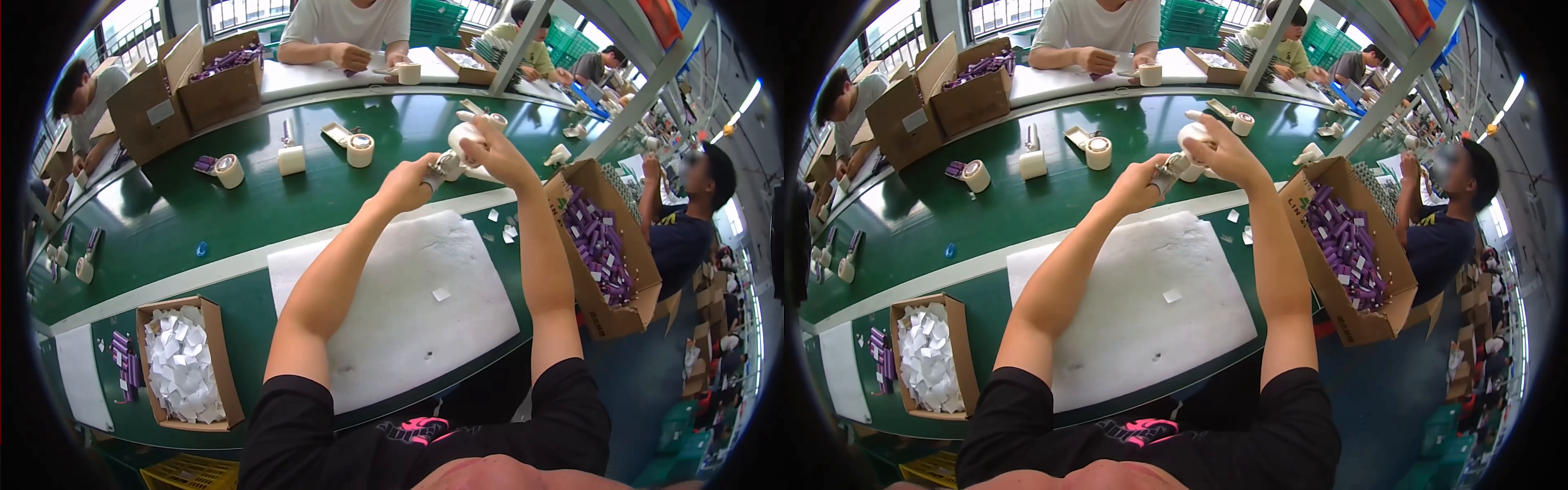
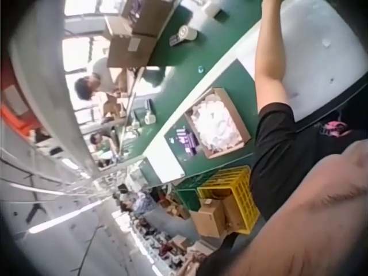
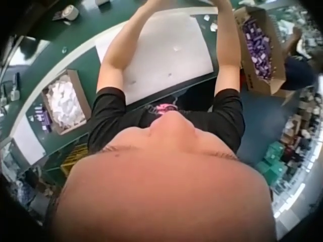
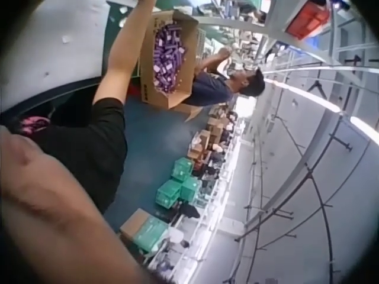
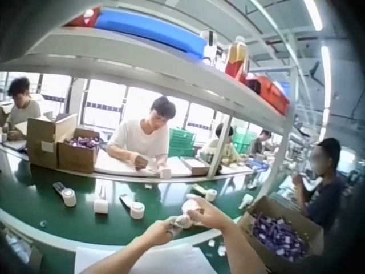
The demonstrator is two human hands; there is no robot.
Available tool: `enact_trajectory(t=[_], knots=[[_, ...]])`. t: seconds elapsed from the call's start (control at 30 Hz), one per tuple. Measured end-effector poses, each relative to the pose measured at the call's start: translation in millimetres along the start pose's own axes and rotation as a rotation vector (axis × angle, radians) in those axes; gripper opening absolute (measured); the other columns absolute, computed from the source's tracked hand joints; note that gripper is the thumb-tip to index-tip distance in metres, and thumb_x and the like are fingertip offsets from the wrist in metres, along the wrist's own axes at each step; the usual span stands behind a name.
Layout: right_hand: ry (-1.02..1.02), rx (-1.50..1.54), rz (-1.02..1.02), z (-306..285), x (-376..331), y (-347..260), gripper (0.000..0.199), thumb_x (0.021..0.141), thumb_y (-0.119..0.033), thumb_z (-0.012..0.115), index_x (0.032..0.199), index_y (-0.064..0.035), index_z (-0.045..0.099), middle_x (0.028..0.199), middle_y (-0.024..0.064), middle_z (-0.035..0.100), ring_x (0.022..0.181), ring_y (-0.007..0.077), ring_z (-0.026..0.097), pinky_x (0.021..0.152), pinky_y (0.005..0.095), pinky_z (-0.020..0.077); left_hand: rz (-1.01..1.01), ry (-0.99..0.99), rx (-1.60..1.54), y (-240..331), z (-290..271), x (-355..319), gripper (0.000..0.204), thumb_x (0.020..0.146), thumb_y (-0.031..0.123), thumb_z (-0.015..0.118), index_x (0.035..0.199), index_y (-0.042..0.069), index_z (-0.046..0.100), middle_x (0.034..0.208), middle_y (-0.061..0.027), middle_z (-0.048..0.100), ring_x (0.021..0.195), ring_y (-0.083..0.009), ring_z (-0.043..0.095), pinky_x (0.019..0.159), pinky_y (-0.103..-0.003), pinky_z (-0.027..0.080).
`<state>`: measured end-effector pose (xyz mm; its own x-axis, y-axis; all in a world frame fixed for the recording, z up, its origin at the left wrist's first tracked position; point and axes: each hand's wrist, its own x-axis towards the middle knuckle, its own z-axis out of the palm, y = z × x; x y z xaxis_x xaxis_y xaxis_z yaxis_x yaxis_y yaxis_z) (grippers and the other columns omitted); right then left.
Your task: Applying tape to seal small purple items using a handheld tape dispenser at an assembly line.
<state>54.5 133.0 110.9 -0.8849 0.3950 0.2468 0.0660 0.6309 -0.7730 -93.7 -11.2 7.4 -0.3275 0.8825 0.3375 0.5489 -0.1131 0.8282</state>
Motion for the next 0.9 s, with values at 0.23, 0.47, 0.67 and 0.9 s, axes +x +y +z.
enact_trajectory(t=[0.23, 0.47, 0.67, 0.9], knots=[[-0.082, -0.363, -0.176, -15, -30, 11, 0.050, 0.081, -0.021, 0.074, 0.127, -0.0060, 0.062, 0.117, 0.0109, 0.066, 0.108, 0.0236, 0.062, 0.095, 0.0390, 0.0467, -0.227, -0.390, -0.595, 32, 16, -12, 0.034, 0.090, 0.008, 0.047, 0.121, -0.001, 0.056, 0.097, -0.0143, 0.068, 0.068, -0.0175, 0.065, 0.059, -0.031, 0.055], [-0.015, -0.771, -0.584, 21, -57, 9, 0.010, 0.075, -0.008, 0.069, 0.084, -0.0095, 0.071, 0.092, 0.0060, 0.065, 0.096, 0.0256, 0.059, 0.088, 0.0408, 0.0397, -0.341, -0.506, -0.537, 34, 20, -15, 0.033, 0.088, 0.005, 0.045, 0.118, 0.001, 0.060, 0.097, -0.0129, 0.069, 0.068, -0.0183, 0.065, 0.059, -0.033, 0.056], [0.186, -0.707, -0.387, 46, -71, 17, 0.010, 0.076, -0.003, 0.065, 0.085, -0.0042, 0.063, 0.090, 0.0128, 0.060, 0.089, 0.0337, 0.058, 0.076, 0.0434, 0.0454, -0.311, -0.267, -0.401, 31, 32, -13, 0.037, 0.084, 0.001, 0.050, 0.120, 0.004, 0.060, 0.091, -0.0103, 0.067, 0.066, -0.0158, 0.064, 0.058, -0.032, 0.053], [0.303, -0.524, -0.339, 63, -81, 41, 0.018, 0.075, 0.001, 0.066, 0.092, -0.0008, 0.063, 0.089, 0.0155, 0.060, 0.085, 0.0351, 0.060, 0.074, 0.0420, 0.0490, -0.002, -0.046, -0.079, 16, 51, -17, 0.041, 0.086, -0.001, 0.048, 0.126, 0.001, 0.054, 0.084, -0.0161, 0.070, 0.067, -0.0232, 0.071, 0.059, -0.035, 0.054]])
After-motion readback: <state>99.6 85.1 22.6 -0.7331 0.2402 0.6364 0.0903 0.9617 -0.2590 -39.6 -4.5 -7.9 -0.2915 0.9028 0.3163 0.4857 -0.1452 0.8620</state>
